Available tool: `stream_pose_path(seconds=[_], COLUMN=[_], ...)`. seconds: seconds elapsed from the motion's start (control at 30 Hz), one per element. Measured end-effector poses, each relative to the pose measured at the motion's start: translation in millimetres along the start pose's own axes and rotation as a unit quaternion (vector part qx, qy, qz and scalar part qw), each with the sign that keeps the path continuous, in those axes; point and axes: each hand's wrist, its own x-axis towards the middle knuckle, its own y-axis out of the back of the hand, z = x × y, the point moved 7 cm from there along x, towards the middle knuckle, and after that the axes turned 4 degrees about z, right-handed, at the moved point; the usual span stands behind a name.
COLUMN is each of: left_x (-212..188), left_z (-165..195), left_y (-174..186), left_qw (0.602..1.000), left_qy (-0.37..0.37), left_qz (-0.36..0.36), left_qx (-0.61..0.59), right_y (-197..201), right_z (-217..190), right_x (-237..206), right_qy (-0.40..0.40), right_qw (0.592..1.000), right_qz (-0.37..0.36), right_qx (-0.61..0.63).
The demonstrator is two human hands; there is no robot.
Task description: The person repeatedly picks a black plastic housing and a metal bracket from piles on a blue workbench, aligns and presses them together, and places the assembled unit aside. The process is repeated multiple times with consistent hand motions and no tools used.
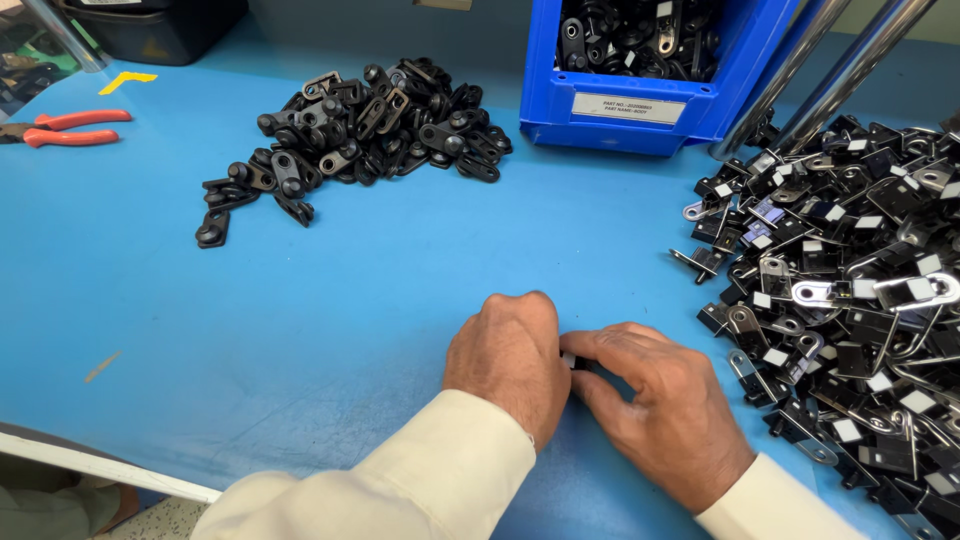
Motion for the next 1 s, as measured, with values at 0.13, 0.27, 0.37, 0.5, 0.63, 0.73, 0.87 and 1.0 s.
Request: stream_pose_path(seconds=[0.13, 0.27, 0.37, 0.5, 0.63, 0.73, 0.87, 1.0], left_x=[2.2, -1.8, -10.7, -14.1, -19.5, -21.0, -18.4, -21.6], left_z=[1.3, 2.0, 6.3, 4.4, -4.8, -18.8, -26.4, -29.1], left_y=[-2.5, -3.3, 2.3, 0.8, 7.0, -3.3, -14.9, -20.6], left_qw=[1.000, 1.000, 0.997, 0.996, 0.978, 0.945, 0.899, 0.880], left_qy=[0.003, 0.004, -0.033, -0.035, 0.026, 0.129, 0.180, 0.189], left_qz=[-0.016, -0.006, 0.065, 0.083, 0.159, 0.126, 0.075, 0.073], left_qx=[0.010, 0.010, 0.000, -0.013, -0.132, -0.273, -0.392, -0.430], right_y=[-0.6, -4.8, -6.7, -17.4, -26.1, -30.2, -30.2, -27.3], right_z=[1.5, 14.0, 19.3, 31.4, 43.7, 51.5, 56.2, 56.4], right_x=[12.7, 13.0, 6.6, -6.7, -10.9, -13.7, -14.3, -13.5], right_qy=[0.024, -0.140, -0.238, -0.333, -0.362, -0.392, -0.423, -0.443], right_qw=[0.998, 0.989, 0.971, 0.934, 0.889, 0.857, 0.834, 0.820], right_qz=[-0.059, -0.053, 0.017, 0.042, 0.047, 0.033, 0.017, 0.008], right_qx=[-0.027, -0.002, 0.030, 0.122, 0.278, 0.332, 0.354, 0.362])
